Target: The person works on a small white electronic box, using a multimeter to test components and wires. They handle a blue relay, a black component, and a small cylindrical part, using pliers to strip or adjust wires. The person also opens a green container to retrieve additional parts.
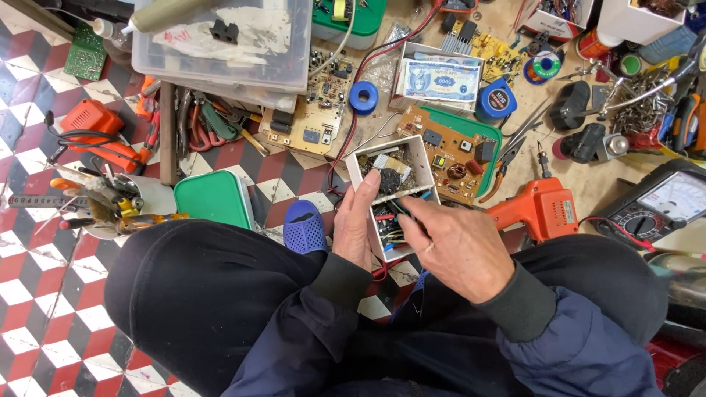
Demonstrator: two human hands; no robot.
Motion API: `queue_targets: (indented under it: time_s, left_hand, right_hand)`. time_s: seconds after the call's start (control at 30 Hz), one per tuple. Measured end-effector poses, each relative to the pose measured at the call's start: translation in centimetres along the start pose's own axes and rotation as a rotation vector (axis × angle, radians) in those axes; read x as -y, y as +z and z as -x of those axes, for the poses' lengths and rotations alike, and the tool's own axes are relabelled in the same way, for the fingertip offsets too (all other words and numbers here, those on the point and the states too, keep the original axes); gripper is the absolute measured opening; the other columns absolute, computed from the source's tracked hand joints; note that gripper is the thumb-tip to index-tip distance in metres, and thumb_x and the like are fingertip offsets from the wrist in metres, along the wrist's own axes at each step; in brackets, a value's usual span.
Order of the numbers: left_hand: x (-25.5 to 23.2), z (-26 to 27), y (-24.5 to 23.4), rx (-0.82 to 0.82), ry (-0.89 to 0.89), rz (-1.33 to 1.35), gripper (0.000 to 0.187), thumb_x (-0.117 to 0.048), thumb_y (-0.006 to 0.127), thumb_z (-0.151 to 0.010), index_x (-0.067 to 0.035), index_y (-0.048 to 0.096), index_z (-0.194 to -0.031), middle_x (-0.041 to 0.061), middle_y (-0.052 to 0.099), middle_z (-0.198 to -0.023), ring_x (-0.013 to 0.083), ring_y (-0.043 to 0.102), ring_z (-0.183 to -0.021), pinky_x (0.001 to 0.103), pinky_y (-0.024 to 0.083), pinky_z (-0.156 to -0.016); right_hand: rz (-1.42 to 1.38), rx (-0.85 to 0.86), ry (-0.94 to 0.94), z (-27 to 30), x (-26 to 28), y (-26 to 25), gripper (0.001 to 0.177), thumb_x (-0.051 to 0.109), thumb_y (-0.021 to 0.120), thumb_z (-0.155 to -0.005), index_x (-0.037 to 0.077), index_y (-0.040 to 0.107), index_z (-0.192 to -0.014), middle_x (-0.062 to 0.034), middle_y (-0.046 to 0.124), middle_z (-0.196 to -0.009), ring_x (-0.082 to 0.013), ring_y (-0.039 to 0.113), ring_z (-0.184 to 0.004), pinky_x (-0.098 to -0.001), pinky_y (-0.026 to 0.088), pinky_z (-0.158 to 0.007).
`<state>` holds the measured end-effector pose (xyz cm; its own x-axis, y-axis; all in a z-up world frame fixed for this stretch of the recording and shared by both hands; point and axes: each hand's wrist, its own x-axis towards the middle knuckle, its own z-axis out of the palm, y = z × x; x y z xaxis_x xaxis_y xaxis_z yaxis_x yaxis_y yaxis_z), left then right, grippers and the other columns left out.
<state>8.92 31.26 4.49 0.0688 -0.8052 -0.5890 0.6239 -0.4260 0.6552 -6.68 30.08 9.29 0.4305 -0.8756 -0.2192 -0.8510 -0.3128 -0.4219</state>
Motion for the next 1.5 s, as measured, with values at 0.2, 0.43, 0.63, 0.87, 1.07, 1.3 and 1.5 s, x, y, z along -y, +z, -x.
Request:
queue_targets:
  time_s: [0.2, 0.43, 0.63, 0.87, 1.07, 1.3, 1.5]
  left_hand:
    - [1.6, -0.9, -0.7, -0.034, 0.000, 0.040, 0.119, -0.055, 0.085, -0.088, -0.007, 0.025, -0.178, 0.033, 0.007, -0.181, 0.0550, 0.007, -0.167, 0.070, 0.014, -0.133]
    - [5.1, -3.1, -2.6, -0.080, 0.028, 0.150, 0.075, -0.043, 0.072, -0.089, 0.002, 0.064, -0.149, 0.017, 0.065, -0.160, 0.0252, 0.056, -0.153, 0.037, 0.038, -0.126]
    - [4.1, -2.3, -1.8, -0.112, -0.001, 0.218, 0.084, -0.049, 0.069, -0.089, 0.003, 0.061, -0.154, 0.017, 0.059, -0.169, 0.0278, 0.050, -0.159, 0.042, 0.035, -0.129]
    - [3.5, -1.6, -1.8, -0.148, -0.076, 0.282, 0.071, -0.045, 0.066, -0.091, 0.000, 0.063, -0.145, 0.016, 0.066, -0.141, 0.0277, 0.062, -0.129, 0.042, 0.046, -0.112]
    - [5.4, -1.6, -2.7, -0.174, -0.003, 0.221, 0.074, -0.045, 0.065, -0.092, -0.001, 0.066, -0.151, 0.012, 0.067, -0.162, 0.0216, 0.057, -0.154, 0.034, 0.038, -0.126]
    - [5.3, -1.3, -2.7, -0.098, -0.052, 0.300, 0.068, -0.047, 0.064, -0.096, -0.002, 0.064, -0.147, 0.011, 0.066, -0.140, 0.0214, 0.060, -0.127, 0.035, 0.043, -0.107]
    - [4.1, -0.8, -2.2, -0.095, -0.119, 0.310, 0.066, -0.048, 0.062, -0.096, -0.003, 0.065, -0.145, 0.017, 0.072, -0.131, 0.0264, 0.068, -0.113, 0.039, 0.053, -0.096]
  right_hand:
    - [-0.037, 0.109, -0.094, 0.1, 0.4, -0.1, 0.033, 0.027, 0.055, -0.112, 0.012, 0.079, -0.129, -0.0125, 0.084, -0.092, -0.0291, 0.084, -0.077, -0.0465, 0.069, -0.069]
    - [-0.052, -0.090, -0.312, 1.3, 0.4, 1.1, 0.038, 0.016, 0.075, -0.091, 0.016, 0.076, -0.129, -0.0004, 0.070, -0.101, -0.0278, 0.070, -0.068, -0.0414, 0.056, -0.055]
    - [-0.237, -0.216, -0.035, 2.4, 0.6, 0.3, 0.049, 0.015, 0.086, -0.087, 0.010, 0.075, -0.134, -0.0008, 0.075, -0.103, -0.0140, 0.066, -0.062, -0.0297, 0.056, -0.058]
    - [-0.251, -0.249, 0.234, 3.3, 1.4, 1.9, 0.047, 0.021, 0.084, -0.089, 0.014, 0.076, -0.134, -0.0009, 0.081, -0.094, -0.0154, 0.070, -0.061, -0.0309, 0.057, -0.058]
    - [-0.271, -0.121, 0.219, 3.2, 1.7, 3.2, 0.060, 0.024, 0.071, -0.096, 0.013, 0.056, -0.153, -0.0082, 0.077, -0.145, -0.0294, 0.081, -0.118, -0.0396, 0.062, -0.092]
    - [-0.448, 0.062, 0.319, 3.3, 2.0, 2.2, 0.065, 0.022, 0.067, -0.096, 0.021, 0.052, -0.159, 0.0026, 0.083, -0.143, -0.0188, 0.088, -0.071, -0.0346, 0.068, -0.066]
    - [-0.729, -0.248, 0.268, 4.2, 2.0, 1.2, 0.050, 0.004, 0.061, -0.101, 0.005, 0.059, -0.151, -0.0065, 0.083, -0.135, -0.0130, 0.060, -0.050, -0.0250, 0.052, -0.045]
